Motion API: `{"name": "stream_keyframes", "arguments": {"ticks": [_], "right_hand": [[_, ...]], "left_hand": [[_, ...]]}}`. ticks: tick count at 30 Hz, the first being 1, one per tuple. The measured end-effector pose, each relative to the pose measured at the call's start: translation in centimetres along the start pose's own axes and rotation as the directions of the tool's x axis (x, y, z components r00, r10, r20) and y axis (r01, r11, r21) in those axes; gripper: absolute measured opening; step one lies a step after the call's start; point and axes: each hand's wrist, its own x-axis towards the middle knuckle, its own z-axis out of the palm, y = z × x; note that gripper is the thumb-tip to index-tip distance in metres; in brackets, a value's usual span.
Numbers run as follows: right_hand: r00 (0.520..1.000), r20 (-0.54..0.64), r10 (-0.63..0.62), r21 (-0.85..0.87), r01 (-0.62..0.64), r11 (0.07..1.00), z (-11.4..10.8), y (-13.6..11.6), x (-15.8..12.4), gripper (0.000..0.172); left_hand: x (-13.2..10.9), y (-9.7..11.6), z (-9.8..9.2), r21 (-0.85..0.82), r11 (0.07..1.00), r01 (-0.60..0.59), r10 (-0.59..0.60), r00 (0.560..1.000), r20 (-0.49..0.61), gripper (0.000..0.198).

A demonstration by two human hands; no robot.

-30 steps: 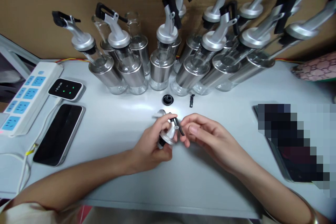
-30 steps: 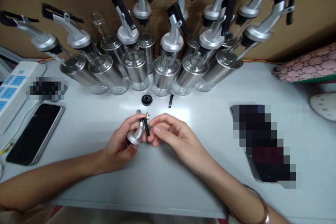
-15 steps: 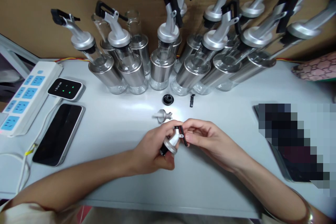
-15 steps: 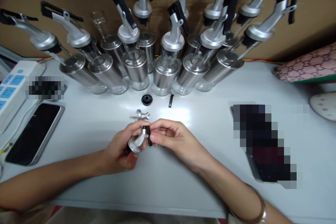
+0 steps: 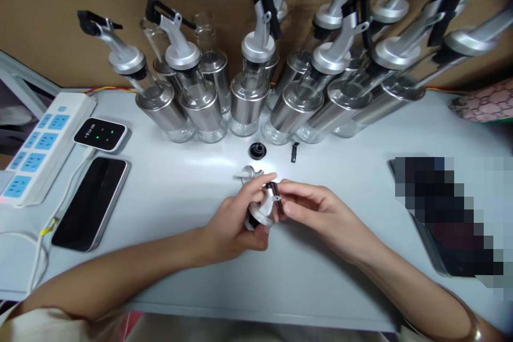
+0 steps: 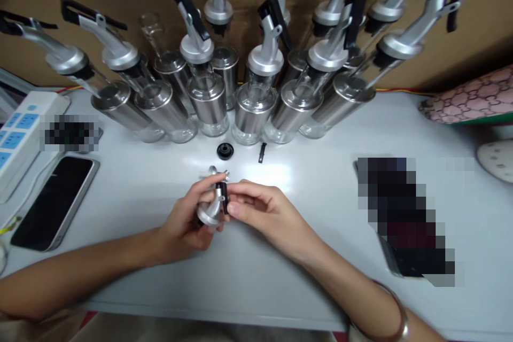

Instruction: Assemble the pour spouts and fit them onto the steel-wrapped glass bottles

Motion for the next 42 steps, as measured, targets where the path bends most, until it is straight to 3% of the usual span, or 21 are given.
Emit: {"name": "stream_keyframes", "arguments": {"ticks": [3,9,12,15,20,24,31,36,42], "right_hand": [[0.998,-0.004,-0.066,-0.093,0.065,0.994,0.0,0.0,-0.2,0.02],[0.985,0.027,-0.173,-0.173,0.175,0.969,0.1,0.3,-0.5,0.016],[0.984,-0.029,-0.175,-0.251,0.162,0.954,0.3,0.4,-0.4,0.014],[0.984,-0.021,-0.176,-0.22,0.168,0.961,0.1,0.5,-0.4,0.018],[0.966,0.015,-0.257,-0.227,0.253,0.94,0.0,0.0,-0.9,0.022],[0.957,0.07,-0.282,-0.257,0.29,0.922,0.2,-0.5,-1.3,0.029],[0.982,0.075,-0.171,-0.021,0.173,0.985,-0.5,-0.1,-0.7,0.026],[0.994,0.043,-0.103,0.098,0.098,0.99,-0.4,0.0,-0.5,0.035],[0.997,-0.066,-0.039,0.201,0.052,0.978,0.4,-0.7,-0.8,0.034]], "left_hand": [[-0.2,-0.1,0.1,-0.032,0.999,0.013,-0.012,1.0,0.02,0.08],[-0.9,-0.5,0.4,0.006,0.996,-0.094,0.094,0.995,0.036,0.085],[-1.0,-0.6,0.4,-0.037,0.999,0.001,0.001,0.999,0.053,0.086],[-0.7,-0.5,0.3,-0.066,0.995,0.073,-0.069,0.996,0.06,0.085],[-0.1,0.3,0.1,-0.07,0.997,-0.007,0.007,1.0,0.009,0.061],[-0.1,0.6,0.1,0.023,0.996,-0.085,0.086,0.996,-0.032,0.041],[-0.2,0.5,0.0,0.034,0.999,-0.019,0.021,0.999,-0.05,0.038],[-0.1,0.5,-0.1,0.032,0.999,0.005,-0.003,0.998,-0.062,0.034],[0.3,0.8,-0.1,0.023,0.998,-0.055,0.054,0.998,0.043,0.035]]}}
